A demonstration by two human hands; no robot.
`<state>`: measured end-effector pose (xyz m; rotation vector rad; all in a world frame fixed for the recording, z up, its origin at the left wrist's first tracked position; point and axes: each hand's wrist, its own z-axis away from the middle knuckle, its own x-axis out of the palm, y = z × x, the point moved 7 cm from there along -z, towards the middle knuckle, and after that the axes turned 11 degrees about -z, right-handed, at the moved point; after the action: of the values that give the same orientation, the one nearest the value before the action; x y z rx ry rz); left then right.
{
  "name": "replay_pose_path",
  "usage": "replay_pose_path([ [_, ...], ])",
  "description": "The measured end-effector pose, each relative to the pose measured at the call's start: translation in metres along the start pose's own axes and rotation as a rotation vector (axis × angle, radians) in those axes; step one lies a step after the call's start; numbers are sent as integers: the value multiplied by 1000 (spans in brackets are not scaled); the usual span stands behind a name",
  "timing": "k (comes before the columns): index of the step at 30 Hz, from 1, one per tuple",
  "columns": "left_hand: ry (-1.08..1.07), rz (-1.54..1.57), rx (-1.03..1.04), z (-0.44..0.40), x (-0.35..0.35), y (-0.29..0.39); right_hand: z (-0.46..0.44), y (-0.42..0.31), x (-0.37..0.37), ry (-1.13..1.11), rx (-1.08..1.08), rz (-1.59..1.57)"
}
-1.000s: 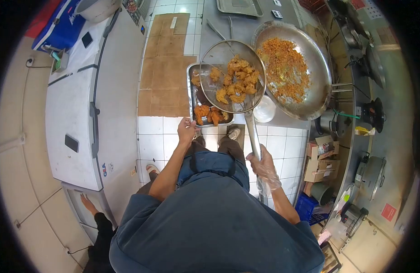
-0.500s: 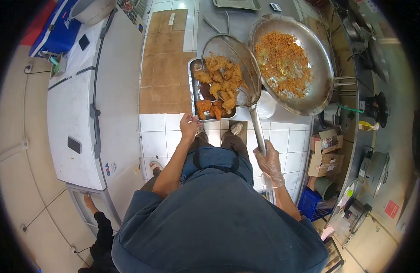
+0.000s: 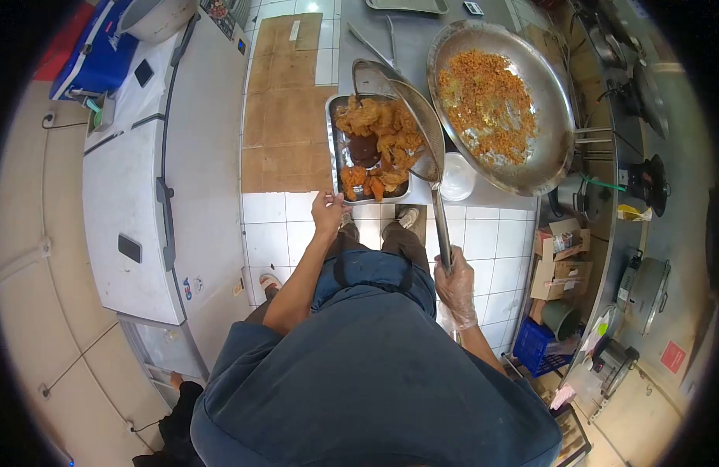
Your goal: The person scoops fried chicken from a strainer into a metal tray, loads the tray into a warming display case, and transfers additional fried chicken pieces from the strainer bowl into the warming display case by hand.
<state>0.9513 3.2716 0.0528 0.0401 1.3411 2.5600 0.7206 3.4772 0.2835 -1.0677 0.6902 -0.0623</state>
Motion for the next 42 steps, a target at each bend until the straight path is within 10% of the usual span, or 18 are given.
replay_pose_path([
  [42, 15, 16, 20, -24, 49, 3, 15, 14, 10, 145, 67, -57],
])
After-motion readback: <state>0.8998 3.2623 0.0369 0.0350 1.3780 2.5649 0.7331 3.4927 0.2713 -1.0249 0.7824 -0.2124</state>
